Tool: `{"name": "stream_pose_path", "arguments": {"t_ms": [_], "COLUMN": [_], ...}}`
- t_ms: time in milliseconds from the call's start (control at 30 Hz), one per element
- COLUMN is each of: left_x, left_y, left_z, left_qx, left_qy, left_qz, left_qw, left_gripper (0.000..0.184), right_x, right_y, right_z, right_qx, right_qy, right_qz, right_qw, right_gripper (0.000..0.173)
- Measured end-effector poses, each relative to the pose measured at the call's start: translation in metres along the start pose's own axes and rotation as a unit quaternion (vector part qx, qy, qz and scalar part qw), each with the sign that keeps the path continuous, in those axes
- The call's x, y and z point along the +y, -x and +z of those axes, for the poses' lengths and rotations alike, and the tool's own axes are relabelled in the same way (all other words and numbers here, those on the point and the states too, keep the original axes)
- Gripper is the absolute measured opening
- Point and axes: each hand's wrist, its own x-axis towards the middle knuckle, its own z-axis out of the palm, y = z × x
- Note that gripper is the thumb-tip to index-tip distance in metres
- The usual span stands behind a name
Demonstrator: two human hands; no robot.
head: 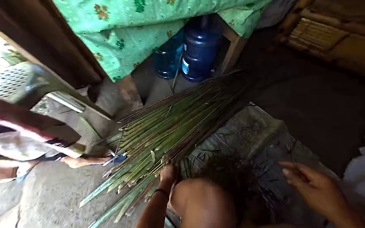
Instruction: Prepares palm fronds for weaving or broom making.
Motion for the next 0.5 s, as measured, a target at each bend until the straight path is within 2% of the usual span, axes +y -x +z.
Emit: {"name": "stream_pose_path", "arguments": {"t_ms": [133, 233, 333, 400, 500], "left_x": [0.021, 0.029, 0.018, 0.017, 0.034], "left_y": [-0.034, -0.037, -0.047, -0.05, -0.033], "left_z": [0.016, 0.004, 0.007, 0.009, 0.0], "left_qx": [-0.034, -0.083, -0.073, -0.087, -0.099], "left_qy": [-0.058, -0.069, -0.06, 0.01, 0.223], "left_qz": [-0.029, -0.026, -0.008, 0.006, 0.006], "left_qw": [0.997, 0.994, 0.996, 0.996, 0.97], "left_gripper": [0.06, 0.05, 0.045, 0.042, 0.033], "right_x": [-0.005, -0.004, 0.0, -0.001, -0.009], "right_y": [0.001, 0.001, 0.003, 0.003, -0.001], "right_z": [0.012, 0.009, 0.008, 0.005, 0.0], "right_qx": [-0.017, -0.043, -0.021, -0.027, -0.059], "right_qy": [0.012, 0.013, 0.01, 0.015, 0.018], "right_qz": [-0.008, 0.015, 0.013, 0.028, 0.058], "right_qw": [1.0, 0.999, 1.0, 0.999, 0.996], "right_gripper": [0.036, 0.035, 0.038, 0.036, 0.03]}}
